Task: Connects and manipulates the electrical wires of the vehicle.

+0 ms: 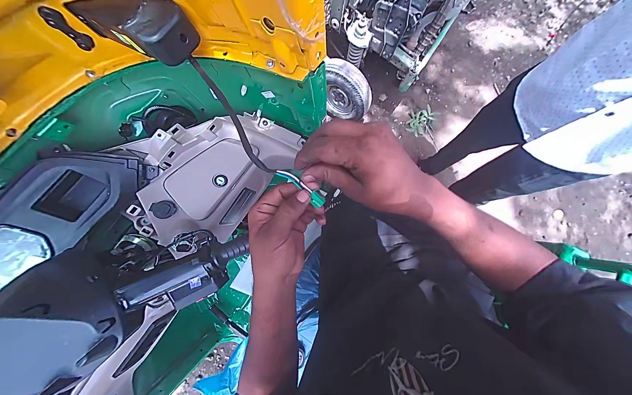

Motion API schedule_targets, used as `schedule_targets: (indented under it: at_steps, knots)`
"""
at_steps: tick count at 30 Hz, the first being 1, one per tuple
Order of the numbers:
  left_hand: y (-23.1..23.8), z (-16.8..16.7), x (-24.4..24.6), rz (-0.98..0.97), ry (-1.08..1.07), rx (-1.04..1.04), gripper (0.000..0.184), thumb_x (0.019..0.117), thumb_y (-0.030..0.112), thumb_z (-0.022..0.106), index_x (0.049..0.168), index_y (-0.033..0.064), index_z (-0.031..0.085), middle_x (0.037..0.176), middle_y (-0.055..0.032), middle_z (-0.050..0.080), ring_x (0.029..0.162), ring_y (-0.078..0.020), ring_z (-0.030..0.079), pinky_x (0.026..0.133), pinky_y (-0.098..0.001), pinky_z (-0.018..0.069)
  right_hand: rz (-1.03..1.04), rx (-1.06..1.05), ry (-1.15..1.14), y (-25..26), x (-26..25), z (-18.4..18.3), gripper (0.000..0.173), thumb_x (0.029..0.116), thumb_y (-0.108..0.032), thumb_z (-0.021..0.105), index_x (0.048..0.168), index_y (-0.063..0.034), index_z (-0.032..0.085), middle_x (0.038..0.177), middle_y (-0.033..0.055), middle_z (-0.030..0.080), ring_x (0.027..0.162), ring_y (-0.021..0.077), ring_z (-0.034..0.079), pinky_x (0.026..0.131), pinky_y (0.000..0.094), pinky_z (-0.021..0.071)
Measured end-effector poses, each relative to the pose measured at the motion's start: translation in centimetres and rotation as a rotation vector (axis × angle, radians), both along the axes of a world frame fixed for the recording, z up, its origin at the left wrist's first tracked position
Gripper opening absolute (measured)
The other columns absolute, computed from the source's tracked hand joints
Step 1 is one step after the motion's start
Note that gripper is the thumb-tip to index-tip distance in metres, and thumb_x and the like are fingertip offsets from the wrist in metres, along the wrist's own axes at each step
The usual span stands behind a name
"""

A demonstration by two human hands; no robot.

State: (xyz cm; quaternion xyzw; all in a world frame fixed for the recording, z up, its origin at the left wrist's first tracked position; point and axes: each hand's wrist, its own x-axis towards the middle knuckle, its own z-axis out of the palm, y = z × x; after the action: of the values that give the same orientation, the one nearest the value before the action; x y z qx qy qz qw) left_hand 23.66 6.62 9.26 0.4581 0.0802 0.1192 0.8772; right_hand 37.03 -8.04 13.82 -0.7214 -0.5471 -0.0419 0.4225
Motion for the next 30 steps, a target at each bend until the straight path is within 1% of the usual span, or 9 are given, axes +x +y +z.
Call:
schedule_targets:
  at_steps: [2,3,6,11,16,20,23,27,30]
  knots:
    - [0.1,0.1,0.0,-0.038,0.011,-0.118,0.019,0.1015,0.012,0.056,0.104,0.0021,0.073,0.095,-0.0129,0.072,0.075,-0.0177,0.07,0.068,-0.0339,0.0613,-0.078,0.078,0.09,-0.9,0.2,-0.6,0.019,0.1019,-0.016,0.063,0.109,-0.004,0.076,0.105,0.0079,0.073,0.101,0.0133,0.069,0.091,0.0301,0.0576]
    - [0.2,0.1,0.0,-0.06,0.014,-0.178,0.02,0.1022,0.014,0.056,0.104,0.0027,0.072,0.094,-0.0126,0.071,0.076,-0.0181,0.069,0.068,-0.0339,0.0609,-0.134,0.122,0.158,-1.6,0.3,-0.9,0.018,0.1015,-0.014,0.064,0.109,-0.002,0.075,0.105,0.0079,0.073,0.098,0.0123,0.07,0.089,0.0305,0.06]
    - [0.6,0.0,-0.2,-0.109,0.003,-0.318,0.02,0.1025,0.015,0.055,0.105,0.0035,0.071,0.095,-0.0113,0.069,0.08,-0.0183,0.069,0.071,-0.0342,0.0603,-0.292,0.208,0.402,-4.2,0.5,-2.1,0.016,0.1013,-0.012,0.064,0.108,-0.0012,0.074,0.094,0.0054,0.074,0.08,0.0114,0.07,0.072,0.0304,0.0621]
    - [0.9,-0.2,-0.5,-0.135,-0.026,-0.307,0.019,0.1009,0.015,0.06,0.104,0.0009,0.072,0.096,-0.0149,0.07,0.08,-0.0201,0.069,0.074,-0.0355,0.0599,-0.201,0.205,0.906,-7.3,1.5,-5.5,0.027,0.1089,-0.013,0.049,0.114,0.0043,0.068,0.096,0.0127,0.073,0.077,0.0194,0.072,0.069,0.0361,0.0644]
    - [1.3,-0.6,-0.8,-0.129,-0.046,-0.216,0.018,0.0993,0.013,0.062,0.102,0.0002,0.073,0.096,-0.016,0.071,0.079,-0.02,0.069,0.074,-0.0357,0.0595,-0.115,0.151,1.255,-7.1,3.5,-7.4,0.049,0.1125,-0.034,0.033,0.115,0.0002,0.068,0.096,0.0112,0.074,0.076,0.017,0.072,0.067,0.0345,0.0629]
    - [1.8,-0.3,-1.1,-0.12,-0.05,-0.166,0.018,0.0986,0.013,0.063,0.099,-0.0008,0.074,0.094,-0.0164,0.071,0.077,-0.0199,0.069,0.073,-0.0352,0.0599,-0.036,0.087,1.289,-5.8,7.1,-8.4,0.033,0.1094,-0.021,0.046,0.112,0.0008,0.07,0.096,0.0108,0.075,0.077,0.0147,0.071,0.07,0.0311,0.0616]
    - [2.4,-0.2,-1.0,-0.125,-0.048,-0.134,0.018,0.0978,0.013,0.064,0.098,-0.0009,0.074,0.091,-0.0161,0.072,0.075,-0.0191,0.069,0.071,-0.0335,0.0599,0.075,-0.016,1.314,-4.3,8.9,-7.7,0.028,0.1079,-0.019,0.052,0.105,0.001,0.072,0.093,0.01,0.076,0.075,0.0144,0.073,0.069,0.0308,0.0628]
    - [3.0,-0.3,-1.0,-0.147,-0.05,-0.108,0.017,0.0968,0.012,0.065,0.096,-0.0009,0.074,0.091,-0.0165,0.072,0.074,-0.0191,0.07,0.069,-0.0322,0.0595,0.244,-0.272,1.306,-1.7,9.7,-7.8,0.034,0.1094,-0.026,0.05,0.103,-0.0019,0.073,0.09,0.0069,0.077,0.072,0.0125,0.072,0.064,0.0278,0.0606]
    - [3.4,-0.5,-1.1,-0.152,-0.04,-0.1,0.016,0.0966,0.013,0.066,0.094,-0.0004,0.074,0.091,-0.0171,0.073,0.074,-0.0191,0.07,0.068,-0.0316,0.0592,0.471,-0.388,1.239,-0.5,10.3,-7.4,0.041,0.1108,-0.028,0.043,0.106,-0.0017,0.074,0.092,0.0071,0.077,0.079,0.014,0.073,0.07,0.03,0.0609]
